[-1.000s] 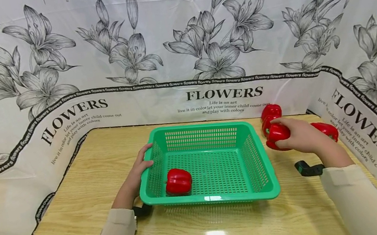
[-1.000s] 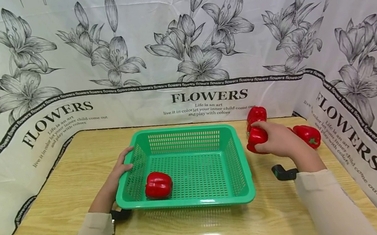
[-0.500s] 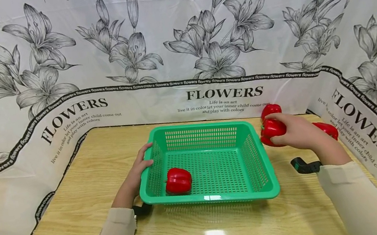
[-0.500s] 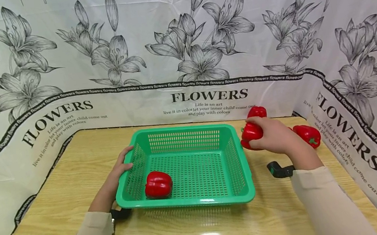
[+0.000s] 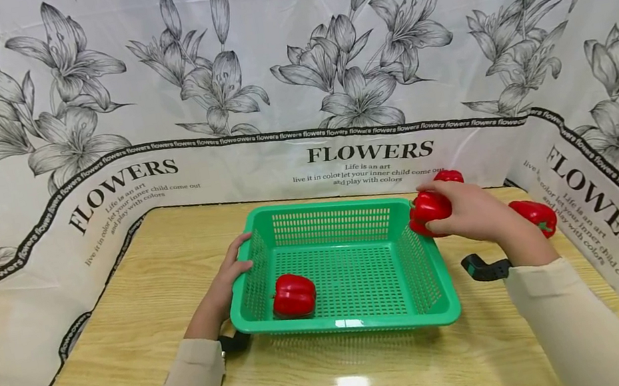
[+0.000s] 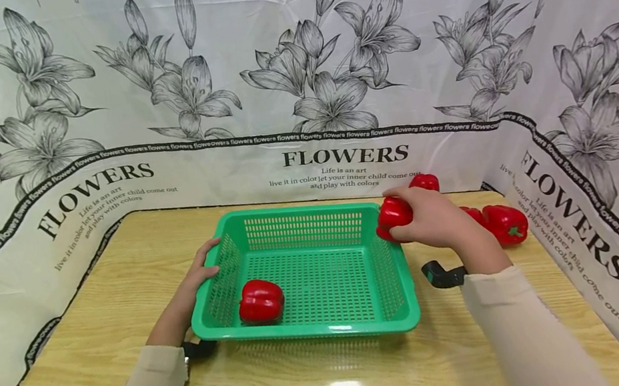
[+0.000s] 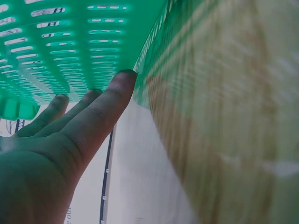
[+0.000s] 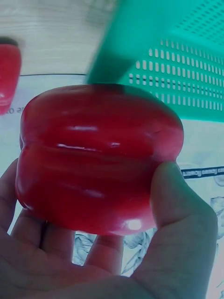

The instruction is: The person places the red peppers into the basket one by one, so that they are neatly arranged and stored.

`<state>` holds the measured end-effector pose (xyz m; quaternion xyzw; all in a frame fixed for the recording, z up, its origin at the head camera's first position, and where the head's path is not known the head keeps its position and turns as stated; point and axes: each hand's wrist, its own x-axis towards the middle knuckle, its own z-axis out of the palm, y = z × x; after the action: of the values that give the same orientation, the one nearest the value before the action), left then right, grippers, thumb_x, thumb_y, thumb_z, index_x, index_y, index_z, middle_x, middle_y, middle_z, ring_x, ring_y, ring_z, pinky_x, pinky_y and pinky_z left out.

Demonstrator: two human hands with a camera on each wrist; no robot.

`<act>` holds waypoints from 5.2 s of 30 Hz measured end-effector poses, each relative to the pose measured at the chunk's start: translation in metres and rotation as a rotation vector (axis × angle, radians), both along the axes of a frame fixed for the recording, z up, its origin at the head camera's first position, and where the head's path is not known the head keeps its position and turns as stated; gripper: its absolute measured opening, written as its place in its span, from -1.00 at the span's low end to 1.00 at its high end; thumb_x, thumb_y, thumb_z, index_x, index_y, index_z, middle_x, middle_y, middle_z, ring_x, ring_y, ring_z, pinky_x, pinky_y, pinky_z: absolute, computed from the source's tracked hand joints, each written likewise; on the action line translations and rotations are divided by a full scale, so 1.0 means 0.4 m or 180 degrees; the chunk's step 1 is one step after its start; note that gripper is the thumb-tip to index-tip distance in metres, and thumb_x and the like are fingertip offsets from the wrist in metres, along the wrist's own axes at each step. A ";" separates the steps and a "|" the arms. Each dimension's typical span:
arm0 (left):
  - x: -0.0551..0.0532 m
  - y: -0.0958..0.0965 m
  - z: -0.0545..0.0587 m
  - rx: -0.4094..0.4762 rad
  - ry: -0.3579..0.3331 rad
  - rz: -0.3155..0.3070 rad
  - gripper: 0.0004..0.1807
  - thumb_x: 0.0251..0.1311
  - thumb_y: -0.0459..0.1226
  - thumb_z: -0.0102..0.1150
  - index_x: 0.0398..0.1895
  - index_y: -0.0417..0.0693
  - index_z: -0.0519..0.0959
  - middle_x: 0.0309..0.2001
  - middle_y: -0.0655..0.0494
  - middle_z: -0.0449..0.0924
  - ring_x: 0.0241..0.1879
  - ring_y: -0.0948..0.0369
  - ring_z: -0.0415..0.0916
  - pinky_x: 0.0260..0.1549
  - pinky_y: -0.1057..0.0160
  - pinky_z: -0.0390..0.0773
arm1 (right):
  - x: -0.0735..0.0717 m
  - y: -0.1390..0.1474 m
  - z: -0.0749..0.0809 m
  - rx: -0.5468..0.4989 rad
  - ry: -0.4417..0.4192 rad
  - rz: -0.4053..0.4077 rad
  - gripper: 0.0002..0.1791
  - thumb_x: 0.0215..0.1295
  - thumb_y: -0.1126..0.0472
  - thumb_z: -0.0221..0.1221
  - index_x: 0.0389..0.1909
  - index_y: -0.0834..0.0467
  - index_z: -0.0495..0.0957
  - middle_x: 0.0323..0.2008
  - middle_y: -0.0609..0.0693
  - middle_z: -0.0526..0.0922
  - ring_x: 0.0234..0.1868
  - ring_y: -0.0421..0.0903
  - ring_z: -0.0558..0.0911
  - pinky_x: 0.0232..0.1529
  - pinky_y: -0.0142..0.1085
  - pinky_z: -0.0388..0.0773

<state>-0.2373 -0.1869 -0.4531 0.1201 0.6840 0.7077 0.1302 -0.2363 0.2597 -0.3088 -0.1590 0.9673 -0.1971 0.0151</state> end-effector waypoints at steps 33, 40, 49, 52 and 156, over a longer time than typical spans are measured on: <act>-0.005 -0.001 -0.007 0.0006 0.0007 -0.0002 -0.34 0.38 -0.16 -0.24 0.51 0.38 -0.11 0.46 -0.13 -0.06 0.25 -0.26 0.24 -0.07 0.00 0.53 | -0.050 -0.196 -0.009 -0.0048 0.0111 0.0536 -0.32 0.07 0.10 0.25 0.29 0.06 0.37 0.13 0.09 0.55 0.03 0.06 0.54 -0.04 -0.01 0.56; -0.005 0.000 -0.007 0.0021 0.0000 -0.0001 -0.33 0.37 -0.17 -0.24 0.51 0.37 -0.10 0.46 -0.13 -0.06 0.25 -0.25 0.23 -0.07 0.00 0.54 | -0.062 -0.229 -0.019 -0.0101 0.0106 0.0593 -0.29 0.03 0.09 0.27 0.29 0.04 0.38 0.09 0.07 0.58 0.00 0.04 0.55 -0.05 -0.05 0.56; -0.002 0.001 -0.001 0.0063 0.0008 -0.0010 -0.33 0.37 -0.17 -0.23 0.50 0.35 -0.11 0.46 -0.13 -0.08 0.25 -0.26 0.22 -0.08 0.00 0.54 | -0.082 -0.265 -0.039 -0.0205 0.0020 0.0692 -0.29 0.03 0.09 0.27 0.29 0.06 0.37 0.04 0.06 0.59 -0.04 0.01 0.56 -0.10 -0.10 0.57; -0.002 0.001 -0.003 0.0063 0.0013 -0.0014 -0.33 0.37 -0.17 -0.23 0.51 0.36 -0.11 0.46 -0.13 -0.08 0.25 -0.27 0.22 -0.08 0.00 0.54 | -0.087 -0.277 -0.048 -0.0230 0.0004 0.0710 -0.28 0.02 0.09 0.27 0.30 0.06 0.37 0.04 0.06 0.59 -0.05 0.01 0.56 -0.12 -0.10 0.57; -0.018 -0.007 -0.014 0.0104 0.0044 -0.0011 -0.33 0.36 -0.20 -0.21 0.50 0.30 -0.09 0.47 -0.13 -0.12 0.25 -0.23 0.21 -0.08 0.02 0.54 | -0.158 -0.535 -0.215 0.0107 -0.0759 0.1029 -0.24 0.16 -0.01 0.32 0.39 -0.03 0.28 0.13 0.02 0.52 0.06 -0.04 0.50 0.04 -0.16 0.52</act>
<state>-0.2445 -0.1896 -0.4585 0.1282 0.6730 0.7177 0.1247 -0.2996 0.0457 -0.3950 -0.2875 0.9237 -0.1933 0.1636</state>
